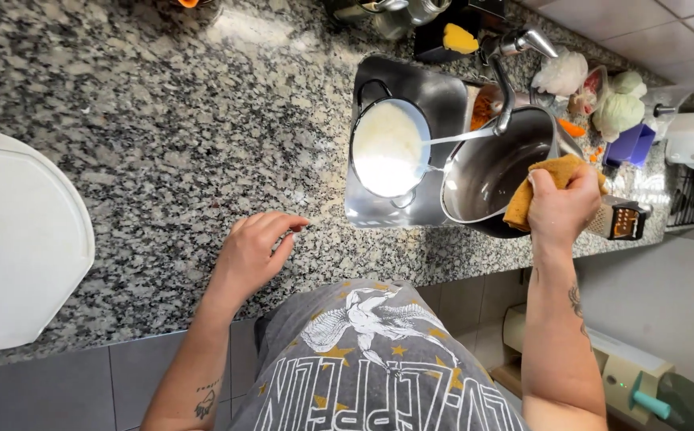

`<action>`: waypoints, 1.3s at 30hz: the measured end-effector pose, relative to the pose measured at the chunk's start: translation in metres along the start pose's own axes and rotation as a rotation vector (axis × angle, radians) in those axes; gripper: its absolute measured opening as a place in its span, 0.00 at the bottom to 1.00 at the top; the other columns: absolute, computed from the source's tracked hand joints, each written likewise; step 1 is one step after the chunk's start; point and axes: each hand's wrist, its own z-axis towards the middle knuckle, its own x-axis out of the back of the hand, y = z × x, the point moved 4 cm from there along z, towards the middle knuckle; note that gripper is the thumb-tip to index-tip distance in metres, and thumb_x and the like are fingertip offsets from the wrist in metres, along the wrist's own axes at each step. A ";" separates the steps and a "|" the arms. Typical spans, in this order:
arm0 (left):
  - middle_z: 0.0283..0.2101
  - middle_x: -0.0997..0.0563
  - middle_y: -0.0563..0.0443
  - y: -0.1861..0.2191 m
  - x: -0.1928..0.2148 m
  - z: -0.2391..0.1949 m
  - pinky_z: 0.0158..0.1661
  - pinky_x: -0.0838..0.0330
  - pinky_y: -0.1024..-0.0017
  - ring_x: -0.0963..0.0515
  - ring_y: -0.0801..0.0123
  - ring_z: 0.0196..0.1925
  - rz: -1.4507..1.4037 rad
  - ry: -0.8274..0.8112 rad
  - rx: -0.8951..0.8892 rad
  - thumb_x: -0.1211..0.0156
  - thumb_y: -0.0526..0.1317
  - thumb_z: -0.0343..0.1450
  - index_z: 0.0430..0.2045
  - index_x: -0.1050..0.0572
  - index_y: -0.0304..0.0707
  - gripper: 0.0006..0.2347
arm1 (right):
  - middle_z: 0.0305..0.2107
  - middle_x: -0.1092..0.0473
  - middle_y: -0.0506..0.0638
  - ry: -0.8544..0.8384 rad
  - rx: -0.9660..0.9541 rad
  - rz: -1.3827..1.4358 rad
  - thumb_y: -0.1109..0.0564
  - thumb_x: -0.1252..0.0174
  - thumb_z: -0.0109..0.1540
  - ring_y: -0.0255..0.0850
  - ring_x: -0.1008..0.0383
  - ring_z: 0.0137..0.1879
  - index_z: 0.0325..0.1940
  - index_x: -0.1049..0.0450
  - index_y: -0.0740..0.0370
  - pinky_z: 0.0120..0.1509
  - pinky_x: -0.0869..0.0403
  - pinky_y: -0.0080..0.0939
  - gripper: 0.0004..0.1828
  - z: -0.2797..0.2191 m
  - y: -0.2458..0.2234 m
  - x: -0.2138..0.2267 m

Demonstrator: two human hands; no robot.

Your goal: Draining water from a pot of rice into a sink and rinsing the rice with fresh water from the faucet.

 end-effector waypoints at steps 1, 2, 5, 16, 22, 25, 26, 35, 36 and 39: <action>0.44 0.21 0.59 0.000 0.000 -0.002 0.49 0.35 0.58 0.24 0.69 0.47 0.009 0.004 0.002 0.52 0.36 0.68 0.42 0.27 0.50 0.11 | 0.27 0.37 0.43 -0.003 0.002 0.009 0.57 0.41 0.53 0.34 0.37 0.31 0.26 0.40 0.54 0.30 0.35 0.37 0.12 0.004 0.008 -0.001; 0.44 0.21 0.59 0.000 -0.001 -0.004 0.49 0.35 0.58 0.24 0.68 0.48 0.022 0.016 0.009 0.51 0.37 0.68 0.42 0.26 0.50 0.11 | 0.28 0.35 0.44 0.004 -0.035 0.096 0.57 0.40 0.52 0.33 0.35 0.32 0.29 0.37 0.56 0.31 0.33 0.35 0.11 0.008 0.018 -0.002; 0.45 0.21 0.59 0.005 -0.002 -0.007 0.50 0.35 0.58 0.24 0.67 0.48 0.072 0.023 0.017 0.50 0.37 0.68 0.42 0.26 0.50 0.11 | 0.27 0.35 0.44 -0.008 -0.154 0.368 0.58 0.39 0.52 0.31 0.34 0.32 0.30 0.37 0.57 0.32 0.31 0.32 0.11 0.021 0.056 -0.004; 0.41 0.21 0.58 0.109 -0.044 0.038 0.44 0.33 0.65 0.24 0.67 0.46 0.165 -0.121 -0.144 0.51 0.35 0.67 0.40 0.26 0.45 0.10 | 0.31 0.30 0.46 -0.190 -0.802 1.235 0.58 0.44 0.47 0.39 0.27 0.36 0.41 0.32 0.54 0.38 0.24 0.40 0.18 0.013 0.225 -0.042; 0.42 0.22 0.48 0.187 -0.124 0.136 0.46 0.34 0.66 0.25 0.58 0.44 0.157 -0.048 -0.435 0.47 0.36 0.69 0.42 0.27 0.38 0.09 | 0.18 0.33 0.47 -0.120 -0.816 1.570 0.59 0.45 0.45 0.37 0.33 0.22 0.32 0.33 0.57 0.26 0.32 0.34 0.11 0.008 0.288 -0.101; 0.55 0.27 0.50 0.204 -0.162 0.192 0.51 0.43 0.59 0.31 0.57 0.56 0.391 0.010 -0.314 0.52 0.45 0.70 0.54 0.33 0.45 0.17 | 0.28 0.36 0.53 -0.290 -0.848 1.583 0.61 0.47 0.44 0.45 0.32 0.32 0.44 0.36 0.53 0.22 0.26 0.55 0.24 0.022 0.282 -0.118; 0.57 0.29 0.47 0.213 -0.174 0.211 0.51 0.41 0.60 0.32 0.56 0.57 0.462 0.038 -0.339 0.52 0.46 0.71 0.56 0.35 0.40 0.19 | 0.29 0.35 0.52 -0.262 -0.833 1.656 0.64 0.47 0.44 0.43 0.32 0.32 0.42 0.34 0.56 0.26 0.27 0.46 0.22 0.027 0.290 -0.133; 0.47 0.23 0.42 0.226 -0.230 0.275 0.52 0.36 0.59 0.27 0.51 0.51 0.563 0.172 0.041 0.52 0.51 0.76 0.56 0.30 0.46 0.18 | 0.27 0.34 0.53 -0.369 -0.929 1.920 0.70 0.42 0.39 0.46 0.29 0.32 0.41 0.31 0.60 0.31 0.26 0.39 0.26 0.068 0.319 -0.169; 0.47 0.23 0.47 0.215 -0.230 0.277 0.51 0.36 0.64 0.27 0.55 0.51 0.552 0.245 0.064 0.50 0.53 0.76 0.56 0.29 0.50 0.17 | 0.27 0.34 0.53 -0.398 -0.919 1.928 0.70 0.42 0.39 0.45 0.29 0.33 0.43 0.30 0.60 0.32 0.26 0.39 0.27 0.068 0.322 -0.178; 0.43 0.22 0.47 0.228 -0.244 0.278 0.51 0.35 0.63 0.26 0.56 0.49 0.470 0.273 0.117 0.49 0.54 0.75 0.54 0.28 0.53 0.16 | 0.26 0.35 0.51 -0.472 -0.921 1.919 0.69 0.41 0.40 0.43 0.29 0.32 0.45 0.29 0.57 0.33 0.25 0.37 0.29 0.075 0.321 -0.158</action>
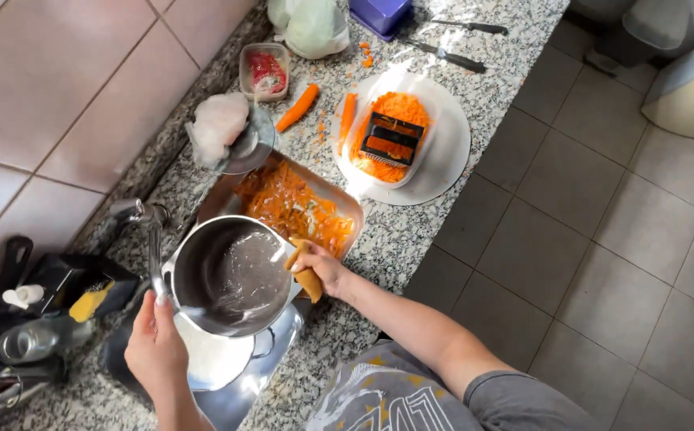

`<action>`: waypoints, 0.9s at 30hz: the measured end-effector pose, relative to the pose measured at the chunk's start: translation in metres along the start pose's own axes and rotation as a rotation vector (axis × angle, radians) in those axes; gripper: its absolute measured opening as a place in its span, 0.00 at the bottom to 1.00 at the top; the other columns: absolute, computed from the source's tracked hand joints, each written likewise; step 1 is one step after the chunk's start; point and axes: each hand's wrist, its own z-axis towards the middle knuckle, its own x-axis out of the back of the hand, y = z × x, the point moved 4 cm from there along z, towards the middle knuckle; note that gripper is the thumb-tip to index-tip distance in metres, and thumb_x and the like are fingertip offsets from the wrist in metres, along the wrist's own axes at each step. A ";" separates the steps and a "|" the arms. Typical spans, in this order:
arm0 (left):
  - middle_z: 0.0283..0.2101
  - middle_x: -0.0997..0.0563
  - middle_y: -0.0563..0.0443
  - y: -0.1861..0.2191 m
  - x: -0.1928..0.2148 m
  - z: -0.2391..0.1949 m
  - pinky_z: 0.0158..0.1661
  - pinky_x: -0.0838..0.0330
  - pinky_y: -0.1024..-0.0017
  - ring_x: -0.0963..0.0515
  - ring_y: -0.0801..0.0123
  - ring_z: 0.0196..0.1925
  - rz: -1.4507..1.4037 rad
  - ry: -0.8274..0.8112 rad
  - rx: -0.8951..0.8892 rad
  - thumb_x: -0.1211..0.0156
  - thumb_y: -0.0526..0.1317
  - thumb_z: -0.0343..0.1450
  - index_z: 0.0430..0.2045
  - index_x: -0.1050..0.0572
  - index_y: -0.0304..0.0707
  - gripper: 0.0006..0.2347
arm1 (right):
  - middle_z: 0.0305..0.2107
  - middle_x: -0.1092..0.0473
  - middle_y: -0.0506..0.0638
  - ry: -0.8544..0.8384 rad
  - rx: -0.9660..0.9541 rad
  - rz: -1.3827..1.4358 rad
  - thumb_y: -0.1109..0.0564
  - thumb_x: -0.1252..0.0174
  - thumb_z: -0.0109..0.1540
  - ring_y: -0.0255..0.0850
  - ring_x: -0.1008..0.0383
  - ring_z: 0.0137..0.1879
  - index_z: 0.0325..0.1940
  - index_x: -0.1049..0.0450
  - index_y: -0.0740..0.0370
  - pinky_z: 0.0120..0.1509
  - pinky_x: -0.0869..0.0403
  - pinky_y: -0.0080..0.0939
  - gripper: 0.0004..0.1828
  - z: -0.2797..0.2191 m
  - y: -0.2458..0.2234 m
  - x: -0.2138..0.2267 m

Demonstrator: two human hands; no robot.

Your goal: Draining water from a pot of rice into a sink and rinsing the rice with fresh water from the faucet.

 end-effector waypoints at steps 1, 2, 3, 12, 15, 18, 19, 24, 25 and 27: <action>0.43 0.22 0.47 0.016 -0.010 0.000 0.51 0.35 0.63 0.26 0.56 0.49 0.005 0.002 0.006 0.49 0.54 0.75 0.54 0.28 0.53 0.16 | 0.26 0.35 0.51 -0.002 -0.008 -0.001 0.69 0.41 0.40 0.43 0.29 0.32 0.45 0.29 0.57 0.33 0.25 0.37 0.29 0.002 -0.006 0.001; 0.43 0.22 0.44 0.029 -0.017 -0.002 0.51 0.35 0.62 0.27 0.53 0.50 -0.066 -0.053 -0.006 0.47 0.51 0.73 0.52 0.27 0.51 0.16 | 0.27 0.34 0.53 -0.006 0.005 -0.011 0.69 0.41 0.40 0.43 0.28 0.33 0.48 0.30 0.57 0.35 0.25 0.38 0.32 0.002 -0.006 -0.001; 0.43 0.23 0.42 0.039 -0.024 -0.003 0.52 0.36 0.60 0.28 0.50 0.51 -0.138 -0.107 -0.018 0.45 0.48 0.71 0.51 0.27 0.49 0.15 | 0.28 0.33 0.54 -0.010 0.019 -0.021 0.68 0.40 0.39 0.44 0.28 0.34 0.52 0.31 0.57 0.36 0.25 0.39 0.35 0.002 -0.004 -0.003; 0.28 0.27 0.36 0.127 0.105 -0.102 0.46 0.36 0.63 0.28 0.48 0.40 -1.129 -0.135 -0.572 0.60 0.48 0.70 0.21 0.28 0.26 0.20 | 0.29 0.30 0.48 -0.092 -0.057 -0.135 0.64 0.40 0.43 0.40 0.27 0.32 0.40 0.29 0.51 0.36 0.25 0.39 0.22 0.066 0.035 0.043; 0.28 0.27 0.37 0.138 0.141 -0.129 0.46 0.35 0.64 0.28 0.50 0.40 -1.035 0.017 -0.518 0.59 0.47 0.71 0.23 0.28 0.27 0.19 | 0.33 0.29 0.48 -0.051 -0.127 -0.222 0.62 0.42 0.41 0.42 0.26 0.39 0.45 0.31 0.54 0.42 0.25 0.38 0.26 0.018 0.023 0.006; 0.29 0.27 0.38 0.148 0.163 -0.149 0.46 0.35 0.64 0.27 0.52 0.40 -0.962 0.083 -0.507 0.59 0.47 0.71 0.24 0.28 0.28 0.18 | 0.33 0.28 0.46 -0.080 -0.071 -0.244 0.61 0.43 0.43 0.40 0.25 0.37 0.42 0.29 0.51 0.42 0.24 0.36 0.23 0.108 0.038 0.087; 0.30 0.27 0.38 0.148 0.168 -0.153 0.46 0.34 0.64 0.27 0.52 0.40 -0.938 0.102 -0.513 0.59 0.47 0.71 0.25 0.28 0.28 0.17 | 0.33 0.28 0.46 -0.102 -0.089 -0.257 0.61 0.43 0.43 0.40 0.25 0.37 0.42 0.29 0.51 0.42 0.24 0.36 0.23 0.096 0.035 0.073; 0.31 0.26 0.40 0.144 0.192 -0.173 0.46 0.33 0.65 0.26 0.55 0.40 -0.816 0.150 -0.549 0.58 0.45 0.72 0.28 0.28 0.31 0.15 | 0.33 0.29 0.43 -0.072 -0.031 -0.305 0.61 0.45 0.43 0.36 0.25 0.35 0.42 0.30 0.49 0.44 0.24 0.30 0.23 0.012 0.004 -0.007; 0.32 0.26 0.40 0.138 0.192 -0.178 0.46 0.33 0.65 0.26 0.56 0.40 -0.801 0.152 -0.549 0.58 0.45 0.72 0.29 0.28 0.31 0.15 | 0.33 0.29 0.43 -0.078 -0.045 -0.317 0.61 0.45 0.43 0.36 0.25 0.35 0.42 0.30 0.49 0.44 0.24 0.30 0.23 0.011 0.009 -0.018; 0.32 0.26 0.40 0.133 0.189 -0.193 0.46 0.33 0.65 0.25 0.57 0.40 -0.798 0.119 -0.545 0.58 0.45 0.73 0.30 0.28 0.32 0.14 | 0.29 0.31 0.43 -0.079 -0.014 -0.335 0.59 0.44 0.43 0.36 0.28 0.32 0.39 0.31 0.50 0.41 0.25 0.29 0.19 0.000 0.005 -0.023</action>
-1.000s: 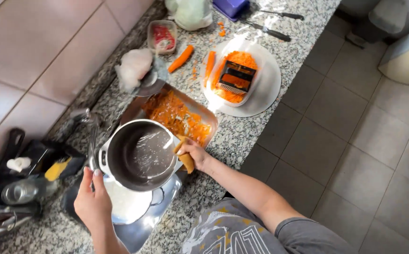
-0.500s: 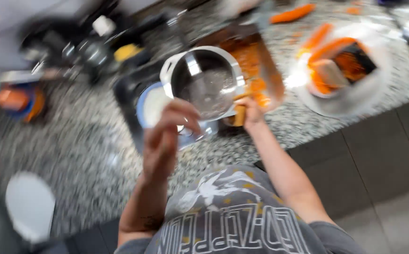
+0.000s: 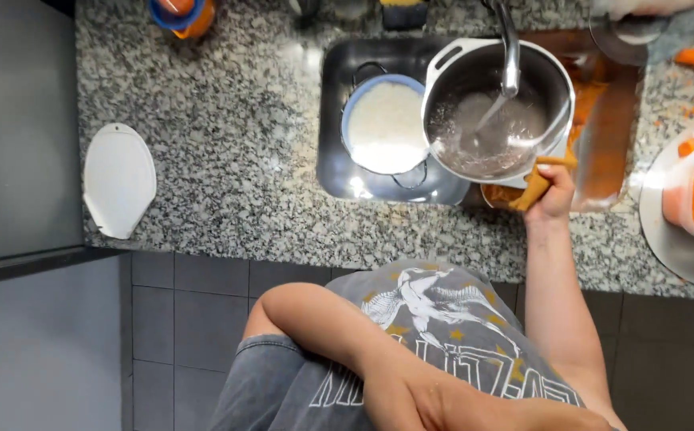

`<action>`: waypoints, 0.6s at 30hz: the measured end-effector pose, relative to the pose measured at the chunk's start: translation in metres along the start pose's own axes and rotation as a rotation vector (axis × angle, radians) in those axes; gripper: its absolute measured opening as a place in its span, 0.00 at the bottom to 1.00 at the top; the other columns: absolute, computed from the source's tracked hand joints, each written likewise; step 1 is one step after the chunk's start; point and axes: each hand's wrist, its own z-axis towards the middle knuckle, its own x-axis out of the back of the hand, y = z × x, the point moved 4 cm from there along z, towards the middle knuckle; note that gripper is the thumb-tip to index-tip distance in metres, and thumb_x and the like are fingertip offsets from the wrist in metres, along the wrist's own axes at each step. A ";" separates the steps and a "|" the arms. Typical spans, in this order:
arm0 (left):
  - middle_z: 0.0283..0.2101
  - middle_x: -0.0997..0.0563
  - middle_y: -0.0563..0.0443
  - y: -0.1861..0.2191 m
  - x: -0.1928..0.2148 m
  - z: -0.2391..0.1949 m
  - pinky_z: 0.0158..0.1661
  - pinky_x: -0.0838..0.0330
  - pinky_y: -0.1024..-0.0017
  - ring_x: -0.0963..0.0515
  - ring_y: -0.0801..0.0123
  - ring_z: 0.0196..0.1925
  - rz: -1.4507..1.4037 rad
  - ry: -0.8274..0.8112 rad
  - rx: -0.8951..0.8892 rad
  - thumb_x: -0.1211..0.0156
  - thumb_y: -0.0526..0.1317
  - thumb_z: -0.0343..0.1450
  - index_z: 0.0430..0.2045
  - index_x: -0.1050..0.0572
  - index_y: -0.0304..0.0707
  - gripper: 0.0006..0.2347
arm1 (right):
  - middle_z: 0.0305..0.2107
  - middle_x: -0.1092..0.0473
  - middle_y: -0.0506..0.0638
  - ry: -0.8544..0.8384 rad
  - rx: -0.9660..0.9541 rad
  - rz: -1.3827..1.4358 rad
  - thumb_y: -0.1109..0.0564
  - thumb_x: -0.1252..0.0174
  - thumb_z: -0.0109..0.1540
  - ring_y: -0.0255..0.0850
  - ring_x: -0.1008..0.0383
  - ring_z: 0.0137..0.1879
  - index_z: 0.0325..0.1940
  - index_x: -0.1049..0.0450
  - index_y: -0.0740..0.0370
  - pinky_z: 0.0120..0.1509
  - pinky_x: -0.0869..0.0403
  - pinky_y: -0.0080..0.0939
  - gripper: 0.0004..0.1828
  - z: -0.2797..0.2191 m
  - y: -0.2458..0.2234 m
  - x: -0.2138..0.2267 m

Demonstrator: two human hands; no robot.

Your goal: Draining water from a pot of rice into a sink and rinsing the rice with fresh water from the faucet.

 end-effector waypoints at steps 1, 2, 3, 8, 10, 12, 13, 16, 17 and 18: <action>0.32 0.26 0.41 -0.001 0.002 -0.005 0.47 0.33 0.65 0.25 0.58 0.40 -0.003 -0.024 -0.014 0.57 0.45 0.73 0.30 0.28 0.32 0.14 | 0.29 0.31 0.43 0.008 0.009 0.002 0.59 0.44 0.43 0.36 0.28 0.32 0.39 0.31 0.50 0.41 0.25 0.29 0.19 0.010 0.005 0.014; 0.33 0.26 0.41 -0.001 0.003 -0.008 0.47 0.32 0.66 0.25 0.59 0.40 -0.006 -0.048 -0.028 0.57 0.44 0.73 0.31 0.28 0.33 0.13 | 0.28 0.32 0.42 0.015 0.030 -0.005 0.61 0.44 0.44 0.35 0.29 0.30 0.39 0.31 0.49 0.40 0.25 0.28 0.19 0.021 0.009 0.027; 0.33 0.26 0.41 0.001 0.004 -0.012 0.47 0.32 0.66 0.25 0.59 0.40 -0.001 -0.067 -0.040 0.57 0.44 0.73 0.31 0.28 0.33 0.13 | 0.28 0.33 0.42 0.016 0.047 -0.013 0.62 0.44 0.45 0.34 0.30 0.28 0.39 0.32 0.48 0.38 0.25 0.27 0.19 0.031 0.014 0.039; 0.35 0.26 0.43 0.009 0.006 -0.034 0.47 0.31 0.66 0.24 0.62 0.40 -0.001 -0.161 -0.096 0.56 0.43 0.74 0.34 0.28 0.36 0.11 | 0.26 0.34 0.43 0.020 0.059 0.025 0.62 0.44 0.44 0.35 0.30 0.26 0.37 0.32 0.50 0.35 0.25 0.27 0.18 0.014 0.009 0.022; 0.35 0.25 0.43 0.010 0.007 -0.038 0.47 0.31 0.66 0.23 0.64 0.40 0.006 -0.200 -0.126 0.56 0.43 0.75 0.36 0.27 0.36 0.11 | 0.26 0.34 0.43 0.027 0.067 0.038 0.63 0.45 0.44 0.34 0.31 0.26 0.37 0.32 0.50 0.34 0.26 0.26 0.18 0.017 0.009 0.021; 0.36 0.25 0.44 0.012 0.006 -0.043 0.47 0.30 0.67 0.23 0.65 0.40 0.016 -0.238 -0.143 0.56 0.42 0.75 0.37 0.27 0.37 0.10 | 0.24 0.34 0.44 0.020 0.056 0.026 0.62 0.44 0.45 0.34 0.30 0.24 0.34 0.33 0.51 0.32 0.26 0.26 0.15 0.016 0.010 0.022; 0.36 0.25 0.44 0.014 0.004 -0.034 0.47 0.30 0.67 0.23 0.65 0.40 0.023 -0.254 -0.150 0.56 0.42 0.75 0.37 0.27 0.38 0.10 | 0.24 0.34 0.44 0.021 0.053 0.024 0.62 0.44 0.45 0.34 0.30 0.24 0.34 0.33 0.51 0.32 0.26 0.26 0.15 0.019 0.012 0.025; 0.37 0.25 0.45 0.024 -0.003 -0.023 0.47 0.29 0.67 0.22 0.67 0.40 0.039 -0.295 -0.167 0.55 0.41 0.76 0.39 0.27 0.39 0.09 | 0.24 0.32 0.45 0.005 0.027 0.054 0.62 0.45 0.44 0.35 0.28 0.26 0.33 0.32 0.52 0.34 0.25 0.27 0.14 0.025 0.020 0.025; 0.38 0.25 0.45 0.022 -0.012 -0.026 0.47 0.29 0.67 0.22 0.68 0.40 0.028 -0.316 -0.186 0.55 0.41 0.76 0.40 0.27 0.39 0.09 | 0.26 0.31 0.49 -0.014 0.014 0.132 0.63 0.47 0.44 0.41 0.28 0.31 0.34 0.31 0.56 0.41 0.25 0.37 0.15 0.025 0.019 0.021; 0.38 0.25 0.45 0.021 -0.024 -0.031 0.47 0.29 0.67 0.21 0.68 0.40 0.017 -0.336 -0.206 0.55 0.41 0.76 0.40 0.27 0.40 0.09 | 0.29 0.29 0.52 -0.034 0.001 0.211 0.64 0.49 0.43 0.46 0.27 0.37 0.36 0.31 0.61 0.49 0.25 0.47 0.17 0.025 0.018 0.017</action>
